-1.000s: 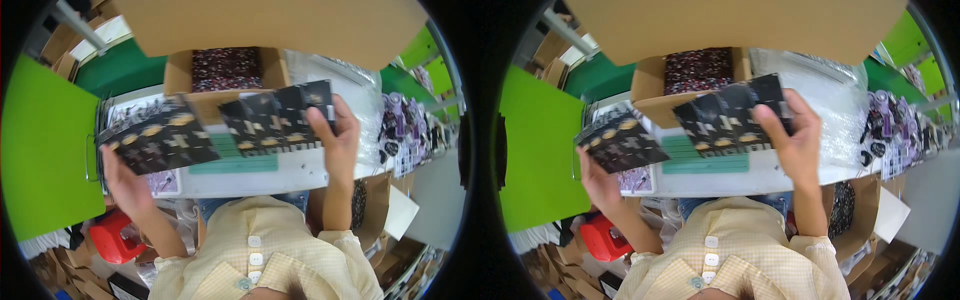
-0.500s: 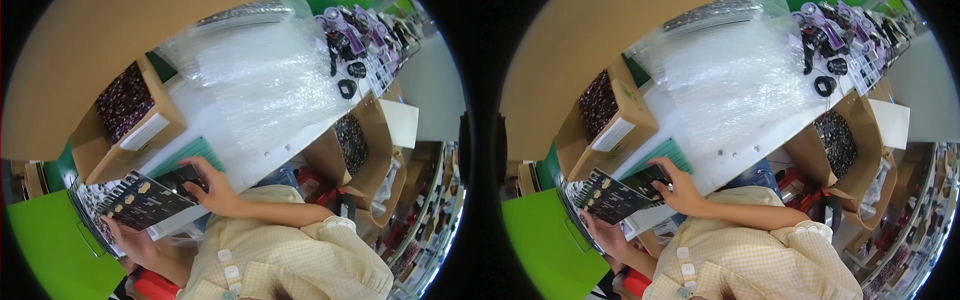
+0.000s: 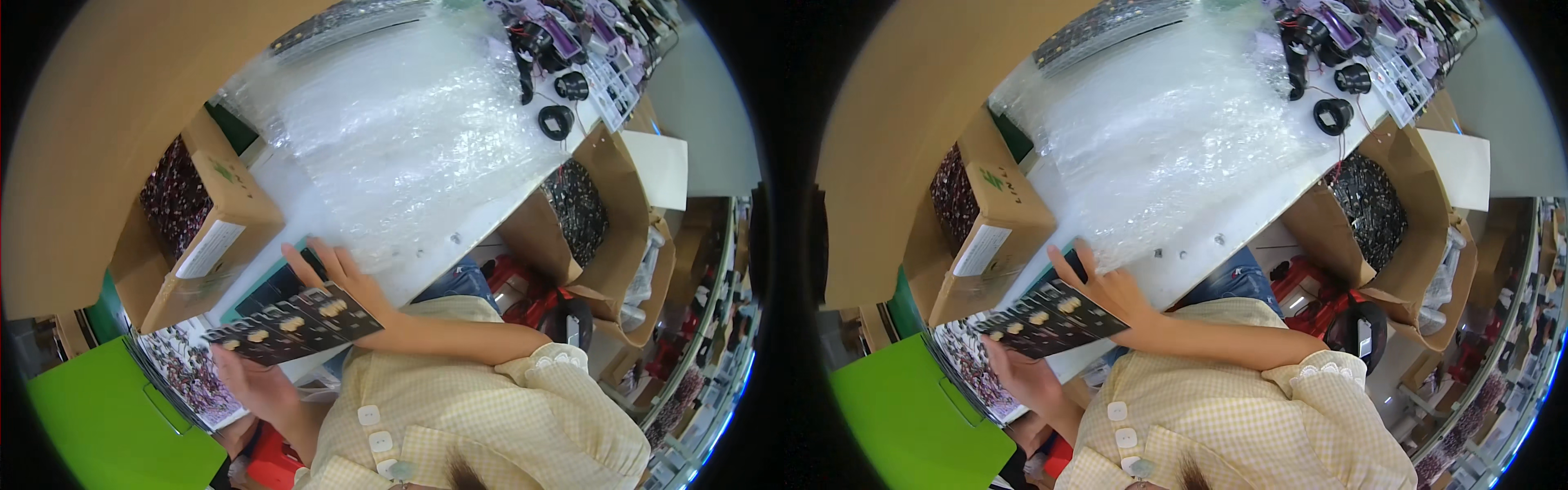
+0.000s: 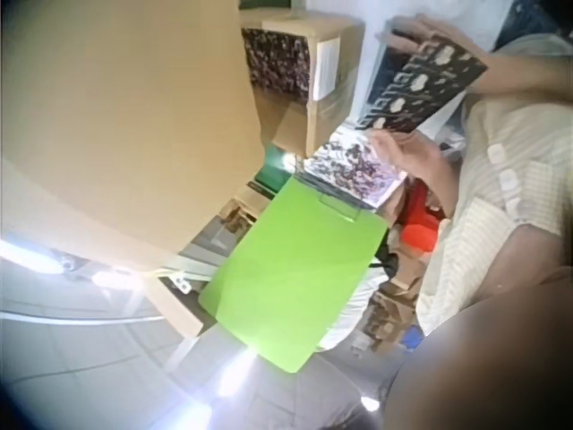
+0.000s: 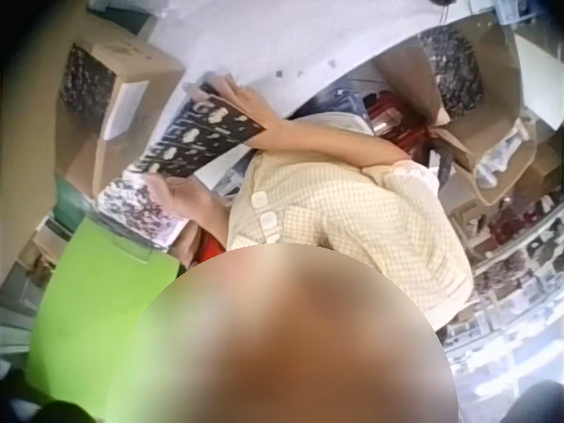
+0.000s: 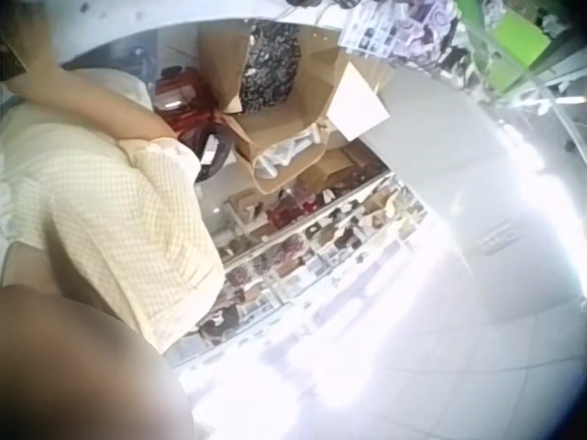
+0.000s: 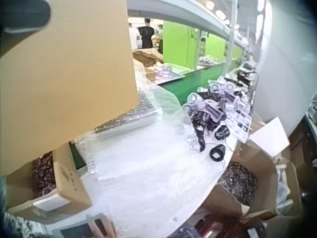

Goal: The person assembles printed circuit boards by attaching electronic components to them by hand.

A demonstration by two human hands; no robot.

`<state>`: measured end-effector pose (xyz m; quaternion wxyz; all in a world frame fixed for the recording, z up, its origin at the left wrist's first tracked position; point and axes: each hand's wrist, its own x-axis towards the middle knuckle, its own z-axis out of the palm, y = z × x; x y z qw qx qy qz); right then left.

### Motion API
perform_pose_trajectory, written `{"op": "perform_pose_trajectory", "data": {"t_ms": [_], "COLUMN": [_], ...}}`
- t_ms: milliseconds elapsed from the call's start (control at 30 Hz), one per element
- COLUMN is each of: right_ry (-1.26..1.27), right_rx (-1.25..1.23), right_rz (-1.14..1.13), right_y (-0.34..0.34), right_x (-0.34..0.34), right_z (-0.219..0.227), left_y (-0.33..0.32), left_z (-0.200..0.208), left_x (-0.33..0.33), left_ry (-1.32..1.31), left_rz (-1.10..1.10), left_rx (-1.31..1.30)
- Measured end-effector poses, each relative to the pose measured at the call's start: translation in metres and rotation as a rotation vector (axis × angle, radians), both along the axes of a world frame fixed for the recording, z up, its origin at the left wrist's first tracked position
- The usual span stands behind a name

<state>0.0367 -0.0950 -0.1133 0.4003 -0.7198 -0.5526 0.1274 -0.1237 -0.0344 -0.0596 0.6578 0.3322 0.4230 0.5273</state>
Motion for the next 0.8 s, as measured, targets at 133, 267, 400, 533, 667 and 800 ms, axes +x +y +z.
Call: {"op": "perform_pose_trajectory", "data": {"t_ms": [133,267,400,533,667,800], "right_ry": [0.063,0.875,1.470,0.020,0.880,1.396], "right_rx": [-0.175,-0.630,-1.016,-0.913,-0.730,-0.281], "right_rz": [0.096,0.857,0.110,-0.081,-1.190,-1.726], "right_y": [-0.064,-0.158,-0.248,-0.332,-0.292,-0.238], "right_x": [0.049,0.172,0.221,0.159,0.161,0.114], "right_z": [0.031,-0.034,-0.258,-0.581,-0.663,-0.691], "left_y": [-0.010,-0.017,0.017,0.097,0.139,0.166], "left_z": [-0.016,0.001,0.006,-0.019,-0.018,0.019], "left_x": [0.016,0.024,0.012,0.091,0.184,0.265], "left_ry": [0.020,0.122,-0.243,0.369,0.449,0.561], "left_rz": [-0.078,-0.151,-0.437,-0.552,-0.721,-0.837], "left_rx": [-0.095,0.044,0.028,0.190,0.299,0.400]}}
